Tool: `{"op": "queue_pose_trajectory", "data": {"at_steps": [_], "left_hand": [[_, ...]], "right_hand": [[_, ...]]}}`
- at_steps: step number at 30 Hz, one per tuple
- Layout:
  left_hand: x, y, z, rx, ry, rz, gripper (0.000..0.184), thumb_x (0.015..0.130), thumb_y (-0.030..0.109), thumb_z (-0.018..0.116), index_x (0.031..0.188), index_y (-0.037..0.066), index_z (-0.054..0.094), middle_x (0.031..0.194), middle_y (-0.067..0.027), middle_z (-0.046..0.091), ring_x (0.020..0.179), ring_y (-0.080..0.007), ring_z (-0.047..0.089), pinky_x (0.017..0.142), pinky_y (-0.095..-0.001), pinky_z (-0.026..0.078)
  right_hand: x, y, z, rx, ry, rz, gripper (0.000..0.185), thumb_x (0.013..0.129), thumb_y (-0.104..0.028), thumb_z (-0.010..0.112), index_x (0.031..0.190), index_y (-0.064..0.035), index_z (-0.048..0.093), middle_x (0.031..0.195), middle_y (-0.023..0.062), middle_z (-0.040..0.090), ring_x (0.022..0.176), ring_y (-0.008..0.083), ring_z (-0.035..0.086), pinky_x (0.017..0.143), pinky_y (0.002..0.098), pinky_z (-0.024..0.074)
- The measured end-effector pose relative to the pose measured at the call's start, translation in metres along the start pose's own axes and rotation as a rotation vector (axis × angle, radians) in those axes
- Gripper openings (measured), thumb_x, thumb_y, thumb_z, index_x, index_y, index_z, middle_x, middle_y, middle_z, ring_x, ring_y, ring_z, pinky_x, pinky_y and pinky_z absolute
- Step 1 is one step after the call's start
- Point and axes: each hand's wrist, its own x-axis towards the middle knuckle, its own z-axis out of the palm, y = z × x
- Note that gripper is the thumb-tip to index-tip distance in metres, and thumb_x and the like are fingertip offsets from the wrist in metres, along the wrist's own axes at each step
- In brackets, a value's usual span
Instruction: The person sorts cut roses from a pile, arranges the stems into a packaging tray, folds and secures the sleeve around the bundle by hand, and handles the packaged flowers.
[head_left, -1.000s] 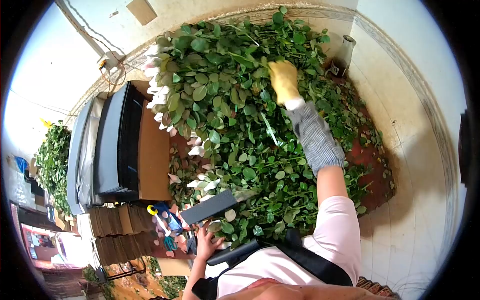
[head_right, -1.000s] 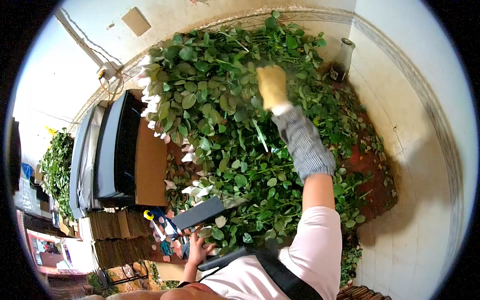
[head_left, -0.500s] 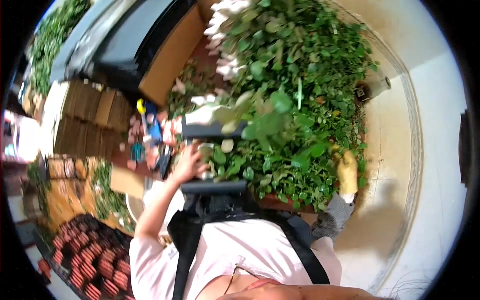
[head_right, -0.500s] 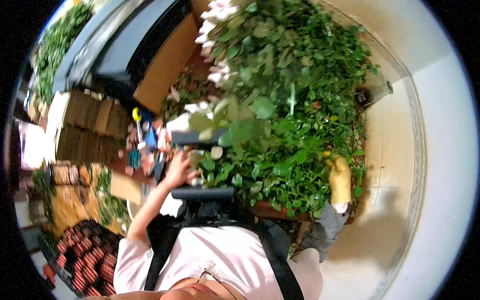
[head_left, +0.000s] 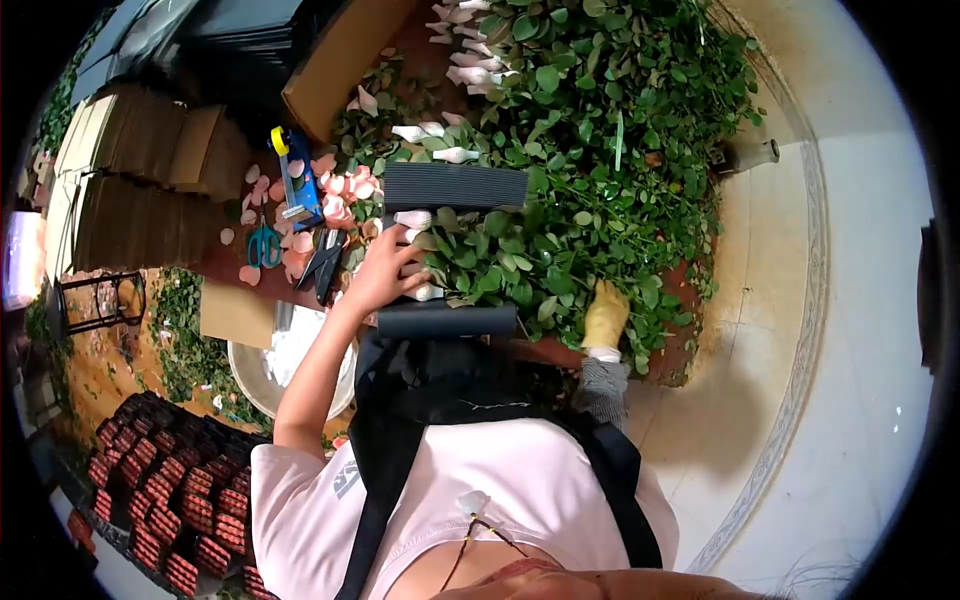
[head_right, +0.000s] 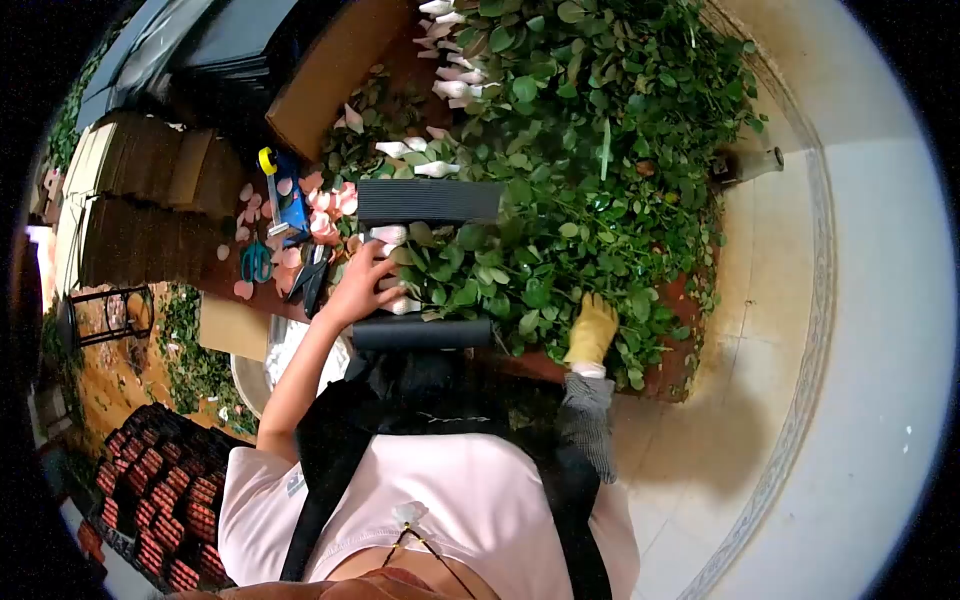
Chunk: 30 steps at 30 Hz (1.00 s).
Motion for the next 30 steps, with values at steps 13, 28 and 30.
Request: {"op": "queue_pose_trajectory", "data": {"at_steps": [13, 28, 30], "left_hand": [[-0.016, 0.006, -0.029, -0.213, -0.333, -0.424, 0.043, 0.089, 0.041, 0.071, 0.082, -0.001, 0.072, 0.071, -0.0181, 0.066, 0.061, -0.0292, 0.062, 0.06, -0.04, 0.048], [-0.02, -0.017, -0.016, -0.323, 0.03, -0.411, 0.045, 0.087, 0.046, 0.072, 0.096, 0.002, 0.064, 0.086, -0.0209, 0.069, 0.082, -0.0343, 0.069, 0.072, -0.0423, 0.053], [0.001, 0.003, -0.016, -0.131, -0.153, -0.419, 0.038, 0.086, 0.04, 0.073, 0.086, 0.002, 0.068, 0.085, -0.0202, 0.07, 0.082, -0.038, 0.068, 0.072, -0.043, 0.053]], "right_hand": [[0.069, -0.239, -0.226, 0.398, -0.516, -1.026, 0.023, 0.088, -0.022, 0.066, 0.106, -0.0094, 0.073, 0.097, 0.0081, 0.075, 0.088, 0.0279, 0.072, 0.076, 0.0408, 0.0569], [0.083, -0.254, -0.176, 0.139, -0.388, -0.953, 0.026, 0.085, -0.036, 0.068, 0.088, -0.01, 0.071, 0.079, 0.0103, 0.073, 0.076, 0.0285, 0.072, 0.065, 0.0409, 0.0532], [0.083, -0.262, -0.17, 0.167, -0.38, -0.972, 0.023, 0.085, -0.033, 0.066, 0.088, -0.0107, 0.071, 0.074, 0.0083, 0.072, 0.074, 0.0275, 0.072, 0.063, 0.0401, 0.0532]]}}
